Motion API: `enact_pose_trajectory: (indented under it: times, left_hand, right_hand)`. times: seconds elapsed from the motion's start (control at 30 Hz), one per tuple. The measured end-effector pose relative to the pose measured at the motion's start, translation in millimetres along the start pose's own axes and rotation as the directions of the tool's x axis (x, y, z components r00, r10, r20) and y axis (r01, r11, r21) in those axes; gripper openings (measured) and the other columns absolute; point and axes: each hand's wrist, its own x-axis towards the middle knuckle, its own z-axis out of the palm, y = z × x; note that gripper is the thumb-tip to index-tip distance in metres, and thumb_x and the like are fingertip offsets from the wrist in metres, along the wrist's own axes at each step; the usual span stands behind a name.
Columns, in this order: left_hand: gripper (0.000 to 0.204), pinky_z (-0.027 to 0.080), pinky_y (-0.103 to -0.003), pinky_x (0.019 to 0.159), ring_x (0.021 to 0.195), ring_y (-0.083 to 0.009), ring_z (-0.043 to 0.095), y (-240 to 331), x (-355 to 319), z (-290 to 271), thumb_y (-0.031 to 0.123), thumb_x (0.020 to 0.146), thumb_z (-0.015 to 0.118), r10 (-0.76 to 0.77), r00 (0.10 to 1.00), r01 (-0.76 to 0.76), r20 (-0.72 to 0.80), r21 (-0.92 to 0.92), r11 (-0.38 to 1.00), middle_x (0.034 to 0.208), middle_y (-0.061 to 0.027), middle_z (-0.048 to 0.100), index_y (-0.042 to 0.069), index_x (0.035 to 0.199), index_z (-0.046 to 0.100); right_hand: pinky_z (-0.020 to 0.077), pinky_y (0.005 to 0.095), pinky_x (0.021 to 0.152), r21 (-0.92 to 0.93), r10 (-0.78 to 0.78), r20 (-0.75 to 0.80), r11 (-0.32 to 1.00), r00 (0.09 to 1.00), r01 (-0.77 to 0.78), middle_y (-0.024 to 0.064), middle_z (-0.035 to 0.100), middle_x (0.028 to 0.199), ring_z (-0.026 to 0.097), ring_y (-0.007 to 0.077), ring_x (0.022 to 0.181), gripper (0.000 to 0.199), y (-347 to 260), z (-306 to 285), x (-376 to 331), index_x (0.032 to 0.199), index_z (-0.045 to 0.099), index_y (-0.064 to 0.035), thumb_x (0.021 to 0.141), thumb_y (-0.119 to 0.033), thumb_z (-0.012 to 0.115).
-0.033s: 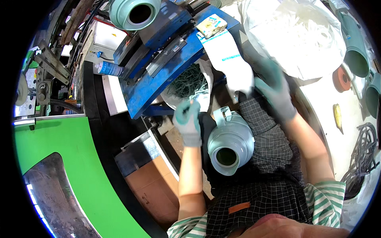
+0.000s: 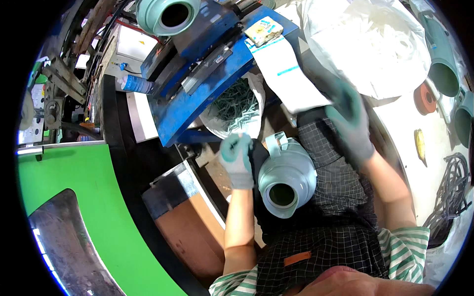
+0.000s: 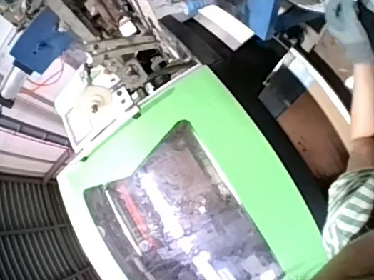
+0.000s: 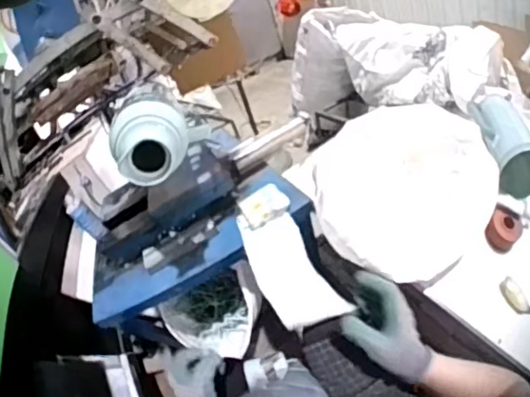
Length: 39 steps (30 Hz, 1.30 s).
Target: The person assembles light blue plastic kettles by attaching grey handles and white lids. They repeatedly pick up kettle bodies, handles, and lids from a workbench, fit the components together, and place the finished units on a nearby surface.
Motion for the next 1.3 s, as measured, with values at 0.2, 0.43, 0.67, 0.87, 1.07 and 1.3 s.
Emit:
enact_pose_trajectory:
  times: [0.2,0.43,0.67,0.87,1.07,1.3]
  left_hand:
    - [0.009,0.056,-0.029,0.073,0.08,-0.0124,0.068,3.0,-98.5,27.8,0.005,0.093,0.077,0.033,0.998,-0.018,0.054,-0.26,0.965,0.094,-0.0021,0.073,0.005,0.102,0.074]
    - [0.025,0.06,-0.041,0.084,0.092,-0.0292,0.076,54.2,-165.5,41.1,0.023,0.081,0.084,0.379,0.771,-0.446,0.512,0.009,0.895,0.099,-0.0121,0.077,0.008,0.1,0.078]
    - [0.004,0.052,-0.026,0.066,0.075,-0.0125,0.064,44.8,-115.7,-40.0,0.006,0.101,0.067,0.056,0.998,-0.046,0.018,-0.362,0.931,0.086,-0.0044,0.065,0.004,0.103,0.069]
    - [0.009,0.053,-0.029,0.059,0.065,-0.0181,0.065,31.9,-123.7,-46.5,0.003,0.094,0.074,-0.18,0.983,0.145,-0.044,-0.421,0.895,0.085,-0.0111,0.071,-0.002,0.101,0.071]
    - [0.011,0.053,-0.029,0.059,0.066,-0.0161,0.065,37.9,-123.7,-44.7,0.003,0.092,0.078,-0.253,0.964,0.189,-0.078,-0.465,0.865,0.083,-0.0091,0.071,0.0,0.099,0.071]
    - [0.02,0.052,-0.026,0.061,0.066,-0.01,0.062,10.7,-116.6,-77.5,0.011,0.091,0.083,0.037,0.999,-0.035,0.003,0.387,0.921,0.077,-0.004,0.066,0.003,0.095,0.066]
  right_hand:
    - [0.0646,0.0336,0.078,0.053,0.545,0.685,0.624,0.483,-0.78,0.0221,0.066,0.134,0.075,0.0215,0.104,0.072,-65.8,-103.4,-113.7,0.16,0.033,0.0005,0.107,-0.042,0.059]
    - [0.0437,0.0421,0.118,0.144,0.64,0.654,0.42,0.405,-0.896,0.0208,0.05,0.156,0.046,0.0274,0.148,0.121,-57.4,-104.8,-188.9,0.166,0.025,-0.0013,0.08,-0.058,0.089]
    - [0.0468,0.048,0.117,-0.319,0.299,0.509,0.936,0.807,-0.145,0.0216,0.048,0.16,0.053,0.0355,0.143,0.148,-75.3,-83.2,-173.9,0.168,0.02,-0.0051,0.057,-0.062,0.099]
    - [0.054,0.0471,0.109,-0.36,0.221,0.521,0.933,0.825,-0.023,0.0255,0.057,0.15,0.064,0.0353,0.133,0.145,-57.8,-76.4,-188.9,0.168,0.019,-0.0046,0.059,-0.056,0.1]
    - [0.0568,0.0473,0.105,-0.396,0.265,0.499,0.917,0.825,-0.055,0.0264,0.061,0.145,0.068,0.0369,0.127,0.145,-58.0,-73.7,-192.1,0.167,0.019,-0.0035,0.06,-0.059,0.099]
    - [0.0562,0.0469,0.106,-0.374,0.246,0.493,0.926,0.835,-0.052,0.0262,0.061,0.145,0.067,0.0364,0.128,0.143,-55.1,-71.8,-189.4,0.167,0.02,-0.0037,0.061,-0.058,0.099]
